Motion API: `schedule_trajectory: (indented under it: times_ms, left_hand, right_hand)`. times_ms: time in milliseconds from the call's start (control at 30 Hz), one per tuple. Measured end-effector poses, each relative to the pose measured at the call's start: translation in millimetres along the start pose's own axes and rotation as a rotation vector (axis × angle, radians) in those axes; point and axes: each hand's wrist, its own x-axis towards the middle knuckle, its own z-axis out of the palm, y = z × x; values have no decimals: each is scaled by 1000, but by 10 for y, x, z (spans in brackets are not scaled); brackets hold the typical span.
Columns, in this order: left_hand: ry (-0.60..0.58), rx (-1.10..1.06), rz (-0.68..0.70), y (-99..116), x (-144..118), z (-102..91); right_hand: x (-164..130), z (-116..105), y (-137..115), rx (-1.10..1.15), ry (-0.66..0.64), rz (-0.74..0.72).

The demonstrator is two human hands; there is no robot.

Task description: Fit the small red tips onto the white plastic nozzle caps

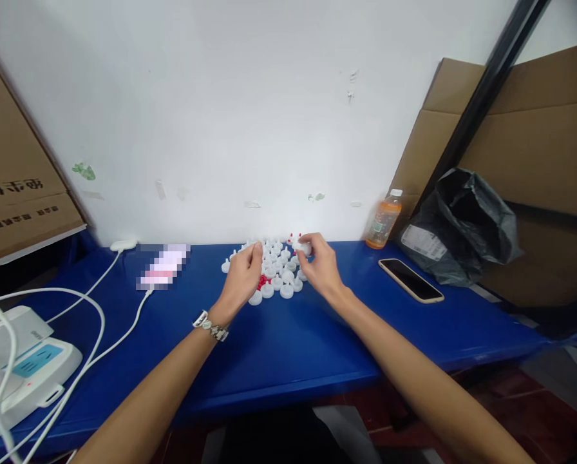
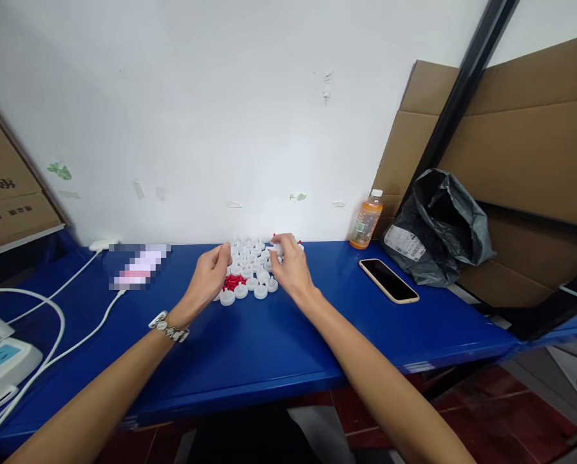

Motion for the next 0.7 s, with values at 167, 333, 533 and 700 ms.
schedule_trajectory:
  times_ms: [167,333,533,700]
  left_hand:
    - [-210,372,206,-165,12,-151]
    - [-301,390,189,-208,11,-123]
    - [-249,333,292,-100,72,14]
    - [-276,364,387,15,173,231]
  right_hand:
    - [14,-68,233,101,19,278]
    - [54,-98,482,-29,95,369]
    - [77,-83,773,-129,-73,457]
    - [67,3,861,-208,-261,487]
